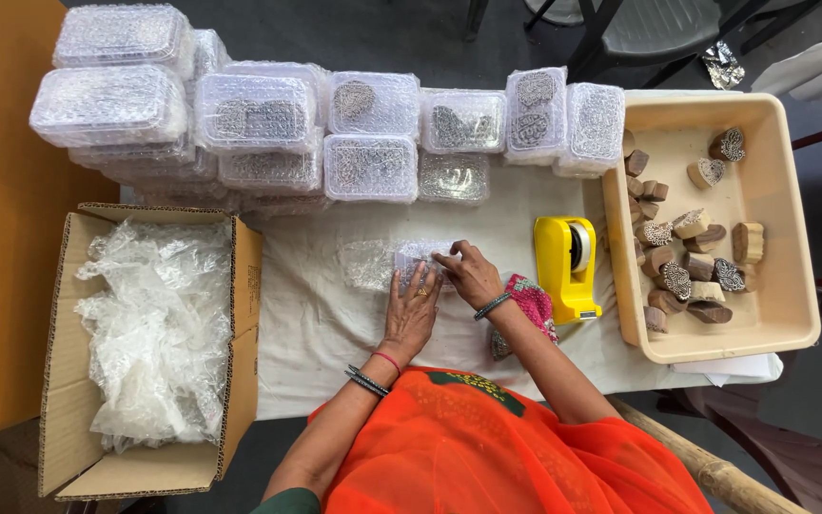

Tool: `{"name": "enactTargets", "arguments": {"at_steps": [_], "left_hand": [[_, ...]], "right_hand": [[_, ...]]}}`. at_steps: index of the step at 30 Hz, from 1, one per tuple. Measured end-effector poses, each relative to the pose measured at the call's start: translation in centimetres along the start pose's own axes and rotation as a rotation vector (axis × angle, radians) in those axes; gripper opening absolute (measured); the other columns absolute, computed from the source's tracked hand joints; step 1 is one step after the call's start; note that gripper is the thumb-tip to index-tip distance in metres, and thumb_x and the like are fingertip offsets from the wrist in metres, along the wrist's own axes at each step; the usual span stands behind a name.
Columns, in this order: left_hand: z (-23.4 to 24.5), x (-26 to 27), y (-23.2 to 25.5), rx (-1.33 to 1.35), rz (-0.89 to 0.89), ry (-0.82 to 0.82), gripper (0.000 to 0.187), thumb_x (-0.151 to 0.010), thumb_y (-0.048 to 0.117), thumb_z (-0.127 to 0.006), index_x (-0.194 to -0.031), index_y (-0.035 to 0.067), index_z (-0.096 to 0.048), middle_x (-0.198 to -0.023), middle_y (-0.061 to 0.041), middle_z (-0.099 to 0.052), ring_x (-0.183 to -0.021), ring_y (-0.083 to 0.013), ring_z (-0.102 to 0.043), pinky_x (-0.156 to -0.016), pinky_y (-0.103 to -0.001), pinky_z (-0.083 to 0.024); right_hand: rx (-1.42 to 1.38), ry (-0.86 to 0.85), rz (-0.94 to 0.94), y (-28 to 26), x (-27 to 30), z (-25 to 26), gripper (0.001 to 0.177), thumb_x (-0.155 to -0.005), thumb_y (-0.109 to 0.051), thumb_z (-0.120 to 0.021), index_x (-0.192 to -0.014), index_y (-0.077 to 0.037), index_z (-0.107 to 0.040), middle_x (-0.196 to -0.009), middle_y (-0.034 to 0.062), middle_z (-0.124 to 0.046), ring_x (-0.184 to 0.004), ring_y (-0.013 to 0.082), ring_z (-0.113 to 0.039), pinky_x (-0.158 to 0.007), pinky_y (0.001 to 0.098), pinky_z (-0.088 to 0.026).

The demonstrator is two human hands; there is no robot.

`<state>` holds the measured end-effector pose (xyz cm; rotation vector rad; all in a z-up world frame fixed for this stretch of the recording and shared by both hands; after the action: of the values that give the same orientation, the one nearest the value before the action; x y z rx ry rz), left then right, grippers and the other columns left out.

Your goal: The person wraps small plastic containers filled with beads in bubble wrap and secures them with tape. They then place the wrapped packages into a cardboard box. Finally, the person picks up a small decorative wooden item and wipes it with a cloth.

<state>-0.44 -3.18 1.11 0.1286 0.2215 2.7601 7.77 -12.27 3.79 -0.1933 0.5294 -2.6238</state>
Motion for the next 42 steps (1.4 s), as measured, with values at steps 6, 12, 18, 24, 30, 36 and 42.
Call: {"name": "enactTargets", "arguments": {"at_steps": [6,12,18,24,30,36,42], "left_hand": [[-0.4,0.2,0.0,0.015,0.002,0.049,0.067,-0.094,0.034,-0.057,-0.154,0.01,-0.042,-0.164,-0.005,-0.029,-0.155,-0.0218,-0.017,-0.125,-0.054,-0.006],[2.1,3.6,-4.3,0.441,0.185,0.251,0.046,-0.095,0.019,-0.063,-0.139,0.004,-0.059,-0.147,-0.01,-0.053,-0.139,-0.0275,-0.045,-0.115,-0.046,-0.036],[2.8,4.5,-8.5,0.508,0.237,0.355,0.037,-0.087,0.009,-0.07,-0.123,0.005,-0.07,-0.128,-0.006,-0.066,-0.121,-0.0272,-0.057,-0.105,-0.039,-0.048],[1.3,2.6,-8.9,0.345,0.109,0.374,0.034,-0.095,0.014,-0.064,-0.127,0.005,-0.069,-0.132,-0.006,-0.066,-0.128,-0.0262,-0.056,-0.116,-0.045,-0.038],[-0.2,0.6,-9.9,0.342,0.168,0.194,0.034,-0.092,0.018,-0.06,-0.121,0.007,-0.071,-0.13,-0.007,-0.067,-0.129,-0.0278,-0.054,-0.117,-0.049,-0.029],[2.0,0.2,-13.0,0.662,0.383,0.354,0.03,-0.096,0.015,-0.061,-0.124,0.01,-0.071,-0.126,-0.006,-0.067,-0.122,-0.0255,-0.059,-0.111,-0.038,-0.043],[4.9,-2.8,-11.3,0.309,0.094,0.422,0.034,-0.087,0.01,-0.063,-0.119,0.008,-0.073,-0.12,-0.007,-0.071,-0.122,-0.027,-0.058,-0.118,-0.046,-0.033]], "right_hand": [[0.048,-0.123,-0.046,0.7,-1.1,-1.3,0.044,-0.086,-0.018,-0.076,-0.128,-0.032,-0.072,-0.116,0.0051,-0.06,-0.099,0.0237,-0.066,-0.077,0.0388,-0.058],[0.049,-0.055,-0.058,0.2,-0.1,-1.1,0.045,-0.086,-0.019,-0.075,-0.13,-0.032,-0.072,-0.121,0.0062,-0.059,-0.104,0.0237,-0.064,-0.078,0.0376,-0.058],[0.058,-0.038,-0.079,0.2,0.2,-1.0,0.046,-0.088,-0.021,-0.072,-0.133,-0.033,-0.07,-0.123,0.0066,-0.057,-0.105,0.0241,-0.062,-0.081,0.038,-0.058],[0.055,-0.049,-0.09,0.4,0.3,-1.3,0.046,-0.09,-0.022,-0.072,-0.134,-0.034,-0.069,-0.124,0.0067,-0.055,-0.105,0.0245,-0.06,-0.081,0.038,-0.058],[0.053,-0.053,-0.082,0.4,0.4,-1.4,0.047,-0.091,-0.023,-0.071,-0.136,-0.035,-0.067,-0.125,0.0064,-0.054,-0.106,0.0248,-0.06,-0.081,0.0385,-0.058],[0.074,-0.058,-0.082,0.7,0.3,-1.8,0.048,-0.09,-0.023,-0.071,-0.137,-0.036,-0.066,-0.124,0.0064,-0.053,-0.107,0.0239,-0.059,-0.079,0.0366,-0.058],[0.062,-0.06,-0.087,0.7,0.5,-1.7,0.048,-0.091,-0.023,-0.071,-0.137,-0.037,-0.066,-0.125,0.0057,-0.053,-0.105,0.023,-0.059,-0.08,0.0367,-0.058]]}}
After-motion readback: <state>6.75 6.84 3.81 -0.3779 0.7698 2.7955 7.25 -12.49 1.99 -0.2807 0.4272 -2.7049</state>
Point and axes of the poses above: each hand's wrist, its own x-axis away from the middle knuckle, its own z-axis out of the back of the hand, y = z × x, the point moved 9 cm from there along -x, towards the middle knuckle
